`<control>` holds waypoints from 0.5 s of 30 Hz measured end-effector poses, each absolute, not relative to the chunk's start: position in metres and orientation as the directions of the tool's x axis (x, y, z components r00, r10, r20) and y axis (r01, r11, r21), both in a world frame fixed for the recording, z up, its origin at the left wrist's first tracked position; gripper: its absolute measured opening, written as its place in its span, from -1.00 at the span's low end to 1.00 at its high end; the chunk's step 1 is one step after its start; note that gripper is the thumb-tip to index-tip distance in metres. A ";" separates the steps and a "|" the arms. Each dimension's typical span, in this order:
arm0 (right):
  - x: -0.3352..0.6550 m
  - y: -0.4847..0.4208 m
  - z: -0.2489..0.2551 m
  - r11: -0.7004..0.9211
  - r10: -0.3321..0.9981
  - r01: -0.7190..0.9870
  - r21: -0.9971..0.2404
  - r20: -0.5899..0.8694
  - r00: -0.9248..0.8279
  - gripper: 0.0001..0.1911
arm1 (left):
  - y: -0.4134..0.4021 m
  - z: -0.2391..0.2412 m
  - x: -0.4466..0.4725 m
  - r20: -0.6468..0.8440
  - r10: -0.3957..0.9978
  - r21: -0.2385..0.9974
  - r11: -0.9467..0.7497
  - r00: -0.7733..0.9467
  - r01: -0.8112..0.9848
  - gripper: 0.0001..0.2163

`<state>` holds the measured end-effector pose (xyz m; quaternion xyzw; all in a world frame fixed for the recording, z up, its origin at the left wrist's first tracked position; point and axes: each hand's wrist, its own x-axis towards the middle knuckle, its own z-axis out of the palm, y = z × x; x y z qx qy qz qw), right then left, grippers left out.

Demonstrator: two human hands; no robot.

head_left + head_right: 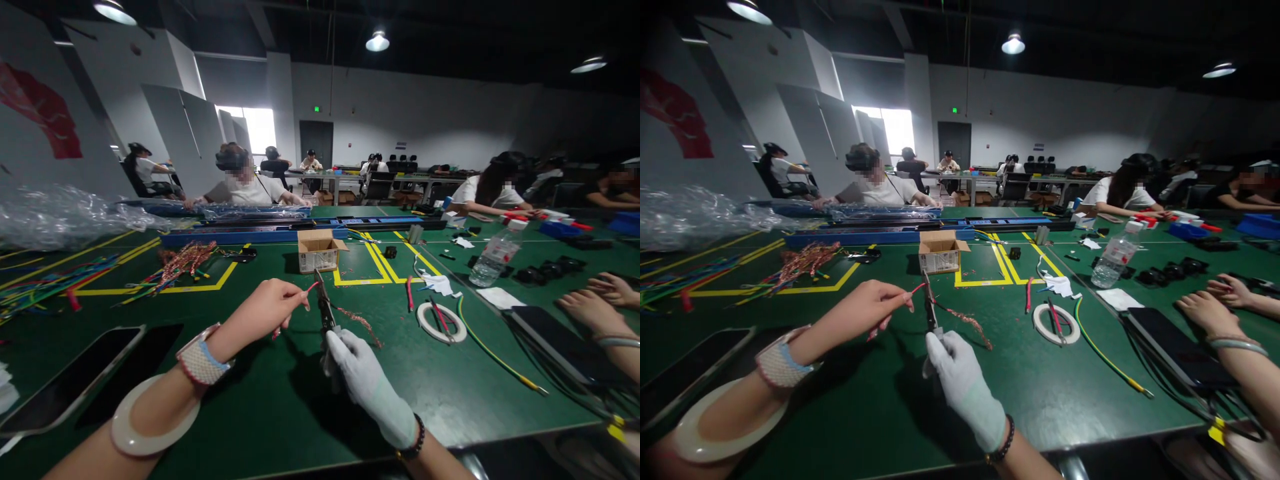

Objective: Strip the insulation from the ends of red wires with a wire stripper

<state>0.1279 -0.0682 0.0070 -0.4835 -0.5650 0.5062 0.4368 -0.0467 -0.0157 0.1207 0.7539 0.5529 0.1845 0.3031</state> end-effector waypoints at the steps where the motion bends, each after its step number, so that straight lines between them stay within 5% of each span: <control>1: 0.131 -0.069 0.009 0.016 0.988 0.089 -0.996 0.002 -0.156 -0.47 | -0.014 0.122 -0.049 -0.036 0.934 0.640 -0.252 0.356 0.726 -0.63; 6: 0.160 -0.074 0.034 -0.059 0.934 0.005 -0.998 -0.057 -0.354 -0.41 | 0.005 0.124 -0.069 0.201 0.746 0.299 -0.664 0.635 0.685 -0.67; 15: 0.217 -0.061 0.061 -0.257 0.753 0.041 -0.966 -0.227 -0.618 -0.48 | 0.035 0.122 -0.074 0.119 0.459 -0.125 -0.873 0.880 0.472 -0.75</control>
